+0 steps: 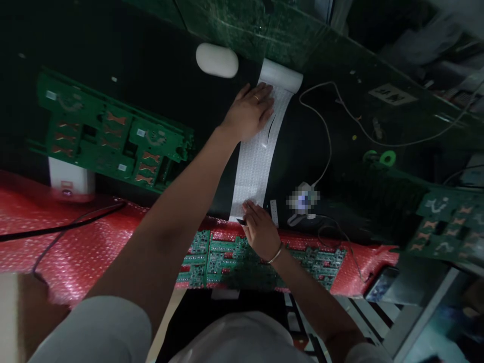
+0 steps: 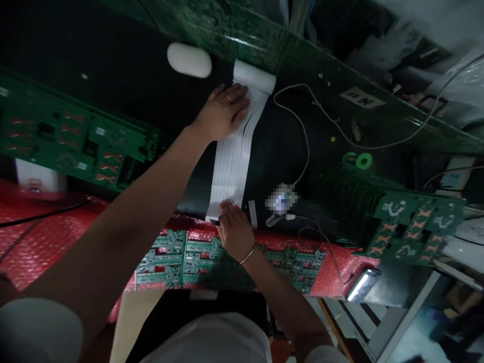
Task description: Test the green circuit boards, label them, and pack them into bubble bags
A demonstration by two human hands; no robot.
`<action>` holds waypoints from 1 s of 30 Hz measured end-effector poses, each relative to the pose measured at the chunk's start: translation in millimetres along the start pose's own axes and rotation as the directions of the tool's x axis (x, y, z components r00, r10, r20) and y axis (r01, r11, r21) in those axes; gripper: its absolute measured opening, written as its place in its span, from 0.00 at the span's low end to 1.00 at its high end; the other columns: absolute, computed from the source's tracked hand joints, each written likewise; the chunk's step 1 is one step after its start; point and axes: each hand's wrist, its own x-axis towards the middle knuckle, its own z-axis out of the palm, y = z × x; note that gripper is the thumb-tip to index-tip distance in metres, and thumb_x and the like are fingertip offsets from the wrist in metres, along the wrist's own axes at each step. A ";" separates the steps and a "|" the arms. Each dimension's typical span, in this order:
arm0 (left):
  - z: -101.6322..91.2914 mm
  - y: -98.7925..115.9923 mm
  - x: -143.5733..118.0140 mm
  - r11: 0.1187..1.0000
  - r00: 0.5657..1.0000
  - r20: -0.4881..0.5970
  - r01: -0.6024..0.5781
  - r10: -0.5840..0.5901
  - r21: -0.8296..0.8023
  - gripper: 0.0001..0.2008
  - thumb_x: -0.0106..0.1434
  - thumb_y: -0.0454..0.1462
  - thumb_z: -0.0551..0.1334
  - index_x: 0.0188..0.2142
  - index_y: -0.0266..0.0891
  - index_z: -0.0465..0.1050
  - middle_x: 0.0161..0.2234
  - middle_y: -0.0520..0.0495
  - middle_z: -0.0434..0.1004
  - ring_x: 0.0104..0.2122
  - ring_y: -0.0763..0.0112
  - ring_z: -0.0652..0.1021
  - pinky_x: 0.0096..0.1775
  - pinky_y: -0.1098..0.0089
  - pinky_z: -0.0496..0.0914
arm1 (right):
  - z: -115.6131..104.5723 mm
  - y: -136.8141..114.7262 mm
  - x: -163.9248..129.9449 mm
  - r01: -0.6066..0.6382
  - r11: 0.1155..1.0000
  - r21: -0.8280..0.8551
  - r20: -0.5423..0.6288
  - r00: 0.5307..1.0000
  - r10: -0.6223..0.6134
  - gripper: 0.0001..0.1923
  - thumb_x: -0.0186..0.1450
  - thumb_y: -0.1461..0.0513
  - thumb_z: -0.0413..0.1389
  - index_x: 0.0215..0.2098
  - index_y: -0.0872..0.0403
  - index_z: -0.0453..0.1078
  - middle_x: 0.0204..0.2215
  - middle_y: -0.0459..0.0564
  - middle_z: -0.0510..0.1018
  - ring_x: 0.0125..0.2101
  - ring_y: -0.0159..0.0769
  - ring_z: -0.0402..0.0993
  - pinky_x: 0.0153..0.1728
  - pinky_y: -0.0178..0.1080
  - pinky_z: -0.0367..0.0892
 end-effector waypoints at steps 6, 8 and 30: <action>1.5 3.3 -3.9 1.000 1.000 0.009 -0.005 0.005 -0.025 0.24 0.75 0.46 0.44 0.65 0.54 0.65 0.70 0.58 0.57 0.71 0.63 0.56 0.72 0.50 0.48 | -2.0 0.1 -0.2 0.003 0.999 0.042 -0.037 0.999 -0.002 0.16 0.71 0.66 0.51 0.56 0.62 0.70 0.62 0.63 0.72 0.67 0.44 0.60 0.66 0.50 0.62; 1.6 2.9 -4.3 0.999 1.000 0.014 -0.003 0.004 -0.040 0.25 0.74 0.47 0.44 0.66 0.57 0.64 0.71 0.58 0.55 0.71 0.62 0.55 0.72 0.50 0.46 | -6.9 1.9 0.6 0.008 0.999 0.053 -0.072 0.997 -0.004 0.14 0.71 0.66 0.50 0.52 0.61 0.71 0.62 0.63 0.72 0.67 0.45 0.60 0.65 0.51 0.62; 26.6 -14.7 2.3 0.988 0.997 0.064 -0.052 0.043 0.143 0.31 0.77 0.51 0.29 0.69 0.42 0.51 0.74 0.63 0.42 0.68 0.77 0.38 0.70 0.52 0.38 | 109.8 -111.3 -226.4 -0.682 0.704 0.196 0.672 0.616 0.410 0.20 0.73 0.56 0.48 0.41 0.55 0.82 0.49 0.59 0.82 0.57 0.48 0.74 0.60 0.48 0.68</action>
